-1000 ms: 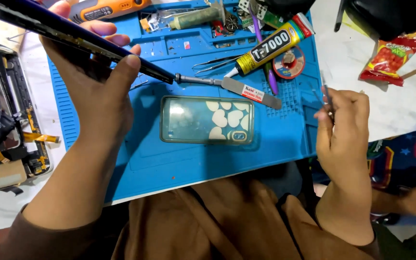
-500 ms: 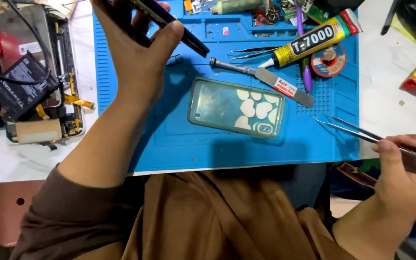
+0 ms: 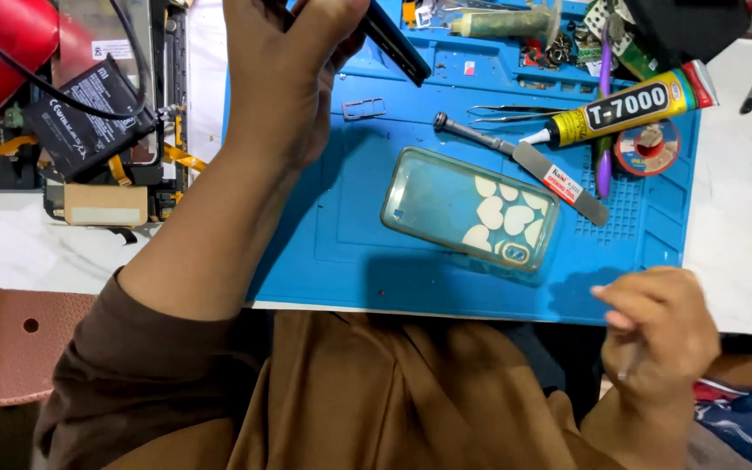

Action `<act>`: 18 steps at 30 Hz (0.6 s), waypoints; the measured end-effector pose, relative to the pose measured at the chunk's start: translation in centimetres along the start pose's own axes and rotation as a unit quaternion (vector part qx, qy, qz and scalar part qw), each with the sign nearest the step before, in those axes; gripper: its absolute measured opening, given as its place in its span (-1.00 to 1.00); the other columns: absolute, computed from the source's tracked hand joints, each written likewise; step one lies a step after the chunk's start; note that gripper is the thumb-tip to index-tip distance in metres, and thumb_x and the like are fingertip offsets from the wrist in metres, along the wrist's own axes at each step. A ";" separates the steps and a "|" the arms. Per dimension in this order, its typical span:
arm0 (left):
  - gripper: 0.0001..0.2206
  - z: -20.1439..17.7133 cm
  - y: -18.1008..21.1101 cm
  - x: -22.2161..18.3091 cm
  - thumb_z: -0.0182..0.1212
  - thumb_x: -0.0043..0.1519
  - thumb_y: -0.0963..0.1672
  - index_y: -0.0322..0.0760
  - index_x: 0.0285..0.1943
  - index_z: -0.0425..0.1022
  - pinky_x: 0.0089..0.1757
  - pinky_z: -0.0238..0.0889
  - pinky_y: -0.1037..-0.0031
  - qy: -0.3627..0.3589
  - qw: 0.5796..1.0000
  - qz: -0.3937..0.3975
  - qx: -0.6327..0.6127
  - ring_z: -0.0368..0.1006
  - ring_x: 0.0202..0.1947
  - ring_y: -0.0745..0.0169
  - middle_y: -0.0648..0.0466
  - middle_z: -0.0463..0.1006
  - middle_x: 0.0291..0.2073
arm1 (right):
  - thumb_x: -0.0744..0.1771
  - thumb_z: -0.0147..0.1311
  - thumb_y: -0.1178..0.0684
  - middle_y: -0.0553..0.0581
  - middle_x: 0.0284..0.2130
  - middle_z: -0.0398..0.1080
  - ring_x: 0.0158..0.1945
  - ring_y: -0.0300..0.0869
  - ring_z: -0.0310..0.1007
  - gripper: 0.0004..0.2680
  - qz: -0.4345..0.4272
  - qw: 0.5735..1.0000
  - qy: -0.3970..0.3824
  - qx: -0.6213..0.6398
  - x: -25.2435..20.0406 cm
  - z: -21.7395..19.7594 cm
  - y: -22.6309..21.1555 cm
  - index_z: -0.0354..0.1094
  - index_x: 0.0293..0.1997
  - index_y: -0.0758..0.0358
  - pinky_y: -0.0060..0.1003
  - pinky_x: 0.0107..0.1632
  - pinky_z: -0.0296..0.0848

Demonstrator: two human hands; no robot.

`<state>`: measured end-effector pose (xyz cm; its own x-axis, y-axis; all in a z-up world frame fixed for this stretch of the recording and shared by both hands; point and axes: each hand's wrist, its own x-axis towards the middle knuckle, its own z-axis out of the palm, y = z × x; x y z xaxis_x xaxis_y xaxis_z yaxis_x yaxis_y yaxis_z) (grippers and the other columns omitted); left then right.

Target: Applying adhesive to a mobile phone frame and securing internal components during a repair process.

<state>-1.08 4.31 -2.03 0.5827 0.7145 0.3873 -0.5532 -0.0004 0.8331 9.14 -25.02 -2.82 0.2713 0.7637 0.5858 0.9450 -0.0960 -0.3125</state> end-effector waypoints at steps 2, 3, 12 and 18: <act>-0.82 -0.3 0.2 0.1 0.10 0.03 -0.16 -0.04 -0.33 0.15 -0.33 0.09 0.45 -0.002 1.000 0.010 0.010 0.16 -0.37 0.35 0.24 0.21 -0.42 | 0.23 -0.20 0.14 0.23 -0.58 0.21 -0.56 -0.07 0.13 -0.87 -0.028 0.999 -0.029 0.021 0.6 1.0 -0.8 0.25 -0.41 0.39 -0.24 -0.43 0.13; -0.82 -0.3 0.3 0.2 0.10 0.03 -0.15 -0.04 -0.34 0.16 -0.32 0.09 0.44 -0.003 1.000 0.016 0.013 0.16 -0.37 0.36 0.24 0.21 -0.43 | 0.23 -0.10 0.11 0.14 -0.56 0.21 -0.56 -0.10 0.11 -0.90 -0.025 0.996 -0.082 -0.033 1.0 1.4 -1.1 0.27 -0.30 0.26 -0.26 -0.45 0.11; -0.81 0.4 1.8 0.3 0.11 -0.04 -0.17 -0.01 -0.41 0.16 -0.32 0.11 0.46 0.027 0.999 -0.002 -0.018 0.17 -0.39 0.42 0.30 0.20 -0.50 | 0.18 0.02 0.23 0.10 -0.50 0.20 -0.45 -0.10 0.16 -0.95 0.012 0.984 -0.173 -0.033 2.9 3.5 -1.7 0.23 -0.42 0.29 -0.31 -0.45 0.19; -0.77 0.1 1.1 -0.1 0.13 0.04 -0.20 -0.04 -0.27 0.16 -0.33 0.07 0.57 -0.006 0.998 0.030 -0.051 0.07 -0.38 0.43 0.25 0.21 -0.37 | 0.21 0.02 0.27 0.22 -0.50 0.23 -0.45 -0.07 0.18 -0.97 0.034 0.997 -0.068 -0.020 2.2 1.8 -1.2 0.25 -0.44 0.39 -0.28 -0.34 0.21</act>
<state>-1.68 4.17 -1.08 0.5536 0.7065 0.4409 -0.6448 0.0286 0.7639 8.22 -22.07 -2.55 0.3095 0.8337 0.4574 0.9329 -0.1731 -0.3158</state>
